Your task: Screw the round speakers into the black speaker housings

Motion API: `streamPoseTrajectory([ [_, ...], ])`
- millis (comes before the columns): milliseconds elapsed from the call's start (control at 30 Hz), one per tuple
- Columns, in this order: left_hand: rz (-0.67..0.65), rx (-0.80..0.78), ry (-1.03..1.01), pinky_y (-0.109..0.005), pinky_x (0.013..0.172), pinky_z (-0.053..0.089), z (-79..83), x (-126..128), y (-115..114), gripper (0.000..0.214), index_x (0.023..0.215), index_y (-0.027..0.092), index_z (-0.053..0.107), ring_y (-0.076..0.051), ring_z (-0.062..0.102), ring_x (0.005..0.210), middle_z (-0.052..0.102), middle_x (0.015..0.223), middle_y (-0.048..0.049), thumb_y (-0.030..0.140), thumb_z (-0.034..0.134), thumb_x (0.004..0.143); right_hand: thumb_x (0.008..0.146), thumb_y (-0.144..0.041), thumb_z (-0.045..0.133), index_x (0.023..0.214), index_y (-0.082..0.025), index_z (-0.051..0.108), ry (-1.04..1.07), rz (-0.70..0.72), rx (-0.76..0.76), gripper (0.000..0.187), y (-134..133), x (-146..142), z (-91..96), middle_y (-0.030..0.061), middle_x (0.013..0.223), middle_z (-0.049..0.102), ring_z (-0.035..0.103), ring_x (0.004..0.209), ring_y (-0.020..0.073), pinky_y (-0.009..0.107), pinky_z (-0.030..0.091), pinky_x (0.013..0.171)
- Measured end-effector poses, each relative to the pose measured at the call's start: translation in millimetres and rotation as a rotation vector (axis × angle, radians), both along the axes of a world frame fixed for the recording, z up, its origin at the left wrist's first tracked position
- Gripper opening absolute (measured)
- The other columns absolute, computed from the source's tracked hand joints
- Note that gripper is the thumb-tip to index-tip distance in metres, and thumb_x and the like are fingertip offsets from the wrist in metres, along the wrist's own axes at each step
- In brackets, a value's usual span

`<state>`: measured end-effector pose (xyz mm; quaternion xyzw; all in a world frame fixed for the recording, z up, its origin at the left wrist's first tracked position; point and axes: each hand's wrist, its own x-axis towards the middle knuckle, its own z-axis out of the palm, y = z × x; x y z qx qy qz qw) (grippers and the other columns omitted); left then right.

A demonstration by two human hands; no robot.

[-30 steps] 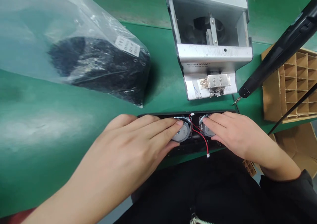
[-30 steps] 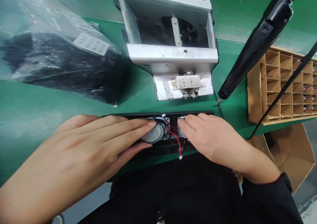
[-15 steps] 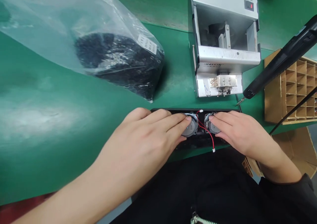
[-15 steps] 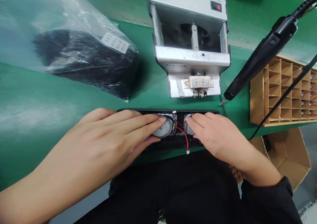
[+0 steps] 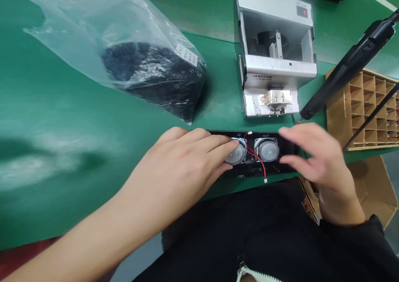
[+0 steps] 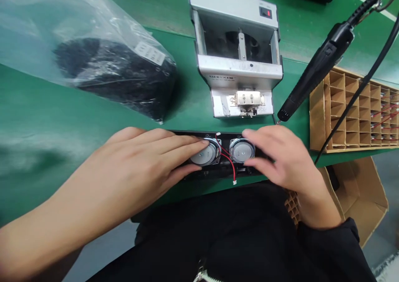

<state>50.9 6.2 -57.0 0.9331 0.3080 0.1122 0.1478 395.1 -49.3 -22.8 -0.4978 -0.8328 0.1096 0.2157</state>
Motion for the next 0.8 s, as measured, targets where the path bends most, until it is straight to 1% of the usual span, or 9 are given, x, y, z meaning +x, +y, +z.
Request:
streamPoseTrajectory([
  [100,0.055,-0.033,-0.028,-0.051,0.086,0.053,-3.4,-2.1,1.2,0.029,0.145,0.028,0.089,-0.037,0.087,0.105,0.098,0.133,-0.0086,0.028,0.069,0.123,0.123,-0.050,0.066,0.180,-0.034,0.061,0.136,-0.527,0.252,0.060,-0.2,10.0,-21.1,0.0216,0.148,0.077,0.083,0.135,0.0435,0.069,0.076,0.107],
  [133,0.072,-0.042,-0.034,-0.050,0.087,0.053,-4.4,-2.6,1.6,0.029,0.144,0.029,0.090,-0.037,0.087,0.105,0.098,0.132,-0.0081,0.029,0.070,0.123,0.123,-0.051,0.062,0.186,-0.033,0.054,0.150,-0.652,0.290,0.066,1.9,13.6,-30.6,0.0257,0.160,0.071,0.080,0.146,0.0468,0.073,0.075,0.112],
  [200,0.069,-0.064,-0.042,-0.049,0.086,0.052,-5.7,-3.9,2.9,0.028,0.143,0.031,0.092,-0.037,0.088,0.105,0.099,0.128,-0.0073,0.030,0.073,0.122,0.124,-0.055,0.054,0.194,-0.031,0.037,0.205,-0.752,0.248,0.076,9.8,22.8,-49.8,0.0303,0.179,0.059,0.071,0.165,0.0495,0.079,0.070,0.124],
  [267,0.041,-0.087,-0.036,-0.047,0.085,0.051,-6.4,-5.4,5.0,0.027,0.143,0.032,0.092,-0.036,0.089,0.106,0.099,0.128,-0.0068,0.031,0.077,0.121,0.126,-0.058,0.041,0.197,-0.032,0.024,0.314,-0.753,0.111,0.077,22.0,34.2,-65.7,0.0304,0.182,0.059,0.072,0.168,0.0476,0.080,0.068,0.127],
  [333,0.027,-0.077,-0.016,-0.047,0.085,0.052,-6.7,-6.6,7.1,0.028,0.145,0.030,0.092,-0.035,0.089,0.108,0.099,0.131,-0.0075,0.031,0.075,0.123,0.127,-0.062,0.028,0.197,-0.030,0.021,0.416,-0.726,0.018,0.077,36.8,45.1,-75.7,0.0292,0.173,0.068,0.080,0.156,0.0448,0.077,0.071,0.122],
  [433,-0.010,-0.049,0.019,-0.048,0.088,0.055,-5.0,-7.4,9.2,0.032,0.150,0.025,0.090,-0.034,0.089,0.113,0.098,0.137,-0.0104,0.032,0.067,0.128,0.126,-0.073,0.023,0.193,-0.028,0.029,0.536,-0.646,-0.038,0.080,59.4,52.3,-79.4,0.0247,0.161,0.076,0.088,0.139,0.0379,0.064,0.078,0.109],
  [533,-0.017,-0.035,-0.006,-0.047,0.092,0.056,3.1,-7.0,8.3,0.035,0.153,0.023,0.087,-0.033,0.089,0.118,0.097,0.138,-0.0115,0.033,0.062,0.131,0.124,-0.087,0.025,0.190,-0.033,0.036,0.659,-0.591,-0.128,0.086,78.1,46.3,-75.9,0.0145,0.139,0.084,0.092,0.116,0.0294,0.051,0.081,0.096],
  [667,0.064,0.043,-0.144,-0.050,0.102,0.056,14.9,-3.7,1.0,0.028,0.152,0.029,0.081,-0.032,0.089,0.119,0.096,0.140,-0.0086,0.028,0.072,0.126,0.118,-0.098,0.022,0.183,-0.032,0.045,0.772,-0.602,-0.146,0.096,91.0,37.1,-67.1,0.0007,0.097,0.071,0.078,0.076,0.0234,0.042,0.075,0.074],
  [800,-0.106,0.066,-0.118,-0.062,0.122,0.062,7.9,7.1,-6.7,0.045,0.166,0.029,0.074,-0.044,0.081,0.152,0.083,0.172,-0.0192,0.041,0.075,0.123,0.115,-0.102,0.013,0.146,-0.037,0.073,0.779,-0.631,-0.023,0.094,85.4,38.7,-46.3,-0.0011,0.085,0.060,0.063,0.061,0.0202,0.037,0.065,0.057],
])
